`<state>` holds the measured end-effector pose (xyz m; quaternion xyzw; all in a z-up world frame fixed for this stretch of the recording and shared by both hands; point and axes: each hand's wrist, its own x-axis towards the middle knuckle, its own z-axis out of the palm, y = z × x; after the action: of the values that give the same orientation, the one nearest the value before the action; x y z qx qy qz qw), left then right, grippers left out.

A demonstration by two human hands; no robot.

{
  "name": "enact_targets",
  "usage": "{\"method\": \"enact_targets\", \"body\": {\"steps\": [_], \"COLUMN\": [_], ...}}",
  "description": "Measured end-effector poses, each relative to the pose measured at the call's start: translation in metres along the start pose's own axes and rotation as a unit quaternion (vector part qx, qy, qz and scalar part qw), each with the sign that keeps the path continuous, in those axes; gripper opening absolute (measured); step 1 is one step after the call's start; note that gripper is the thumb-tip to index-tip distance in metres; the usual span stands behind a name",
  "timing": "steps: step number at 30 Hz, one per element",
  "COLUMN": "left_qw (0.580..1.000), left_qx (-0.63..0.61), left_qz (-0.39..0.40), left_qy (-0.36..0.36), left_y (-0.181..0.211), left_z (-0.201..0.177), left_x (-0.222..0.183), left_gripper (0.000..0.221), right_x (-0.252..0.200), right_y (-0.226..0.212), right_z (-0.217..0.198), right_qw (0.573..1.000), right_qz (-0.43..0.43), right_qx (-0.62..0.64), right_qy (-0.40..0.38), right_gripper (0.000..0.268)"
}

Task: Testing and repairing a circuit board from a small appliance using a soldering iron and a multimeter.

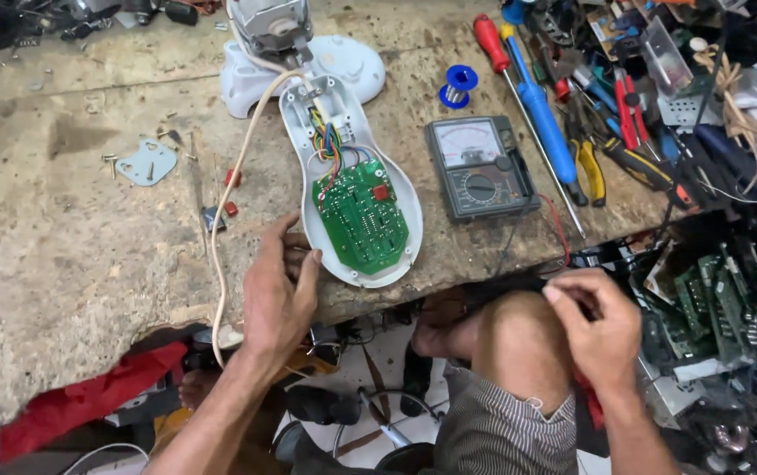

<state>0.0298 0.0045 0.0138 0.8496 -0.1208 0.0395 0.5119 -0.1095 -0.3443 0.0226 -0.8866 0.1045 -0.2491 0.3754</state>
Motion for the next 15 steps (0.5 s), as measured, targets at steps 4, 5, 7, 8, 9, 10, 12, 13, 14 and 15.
{"method": "enact_targets", "body": {"steps": [4, 5, 7, 8, 9, 10, 12, 13, 14, 15], "left_qw": [1.0, 1.0, 0.999, 0.999, 0.999, 1.0, 1.0, 1.0, 1.0, 1.0], "left_qx": [0.003, 0.012, 0.02, 0.021, 0.022, 0.022, 0.008, 0.008, -0.002, -0.011], "left_qz": [0.013, 0.022, 0.035, 0.026, 0.013, 0.013, 0.013, 0.013, 0.015, 0.018], "left_qy": [0.002, 0.012, 0.019, 0.02, 0.018, 0.014, 0.014, 0.014, 0.015, 0.019], "left_y": [0.006, 0.006, 0.006, 0.007, 0.007, 0.007, 0.008, 0.01, 0.011, 0.012], "left_z": [-0.001, 0.0, 0.0, 0.0, -0.001, -0.003, -0.005, -0.005, -0.006, -0.007], "left_x": [-0.003, -0.003, -0.004, -0.004, -0.008, -0.012, -0.014, -0.015, -0.017, -0.018], "left_gripper": [0.052, 0.052, 0.053, 0.052, 0.052, 0.052, 0.055, 0.055, 0.054, 0.054], "right_x": [0.009, 0.012, 0.018, 0.022, 0.022, 0.021, 0.029, 0.026, 0.023, 0.022], "right_y": [0.046, 0.055, 0.061, 0.057, 0.054, 0.052, 0.048, 0.047, 0.047, 0.046], "right_z": [0.01, 0.012, 0.009, 0.005, 0.001, -0.002, -0.009, -0.009, -0.008, -0.006], "right_qw": [0.996, 0.995, 0.991, 0.987, 0.978, 0.977, 0.963, 0.963, 0.956, 0.947], "right_qz": [0.012, 0.035, 0.059, 0.123, 0.19, 0.193, 0.253, 0.253, 0.266, 0.278], "right_qx": [0.047, 0.077, 0.106, 0.099, 0.091, 0.09, 0.068, 0.067, 0.082, 0.098], "right_qy": [0.077, 0.06, 0.048, 0.029, 0.007, 0.009, -0.06, -0.06, -0.094, -0.128], "right_gripper": [0.005, 0.005, 0.005, 0.01, 0.015, 0.015, 0.021, 0.021, 0.029, 0.038]}}
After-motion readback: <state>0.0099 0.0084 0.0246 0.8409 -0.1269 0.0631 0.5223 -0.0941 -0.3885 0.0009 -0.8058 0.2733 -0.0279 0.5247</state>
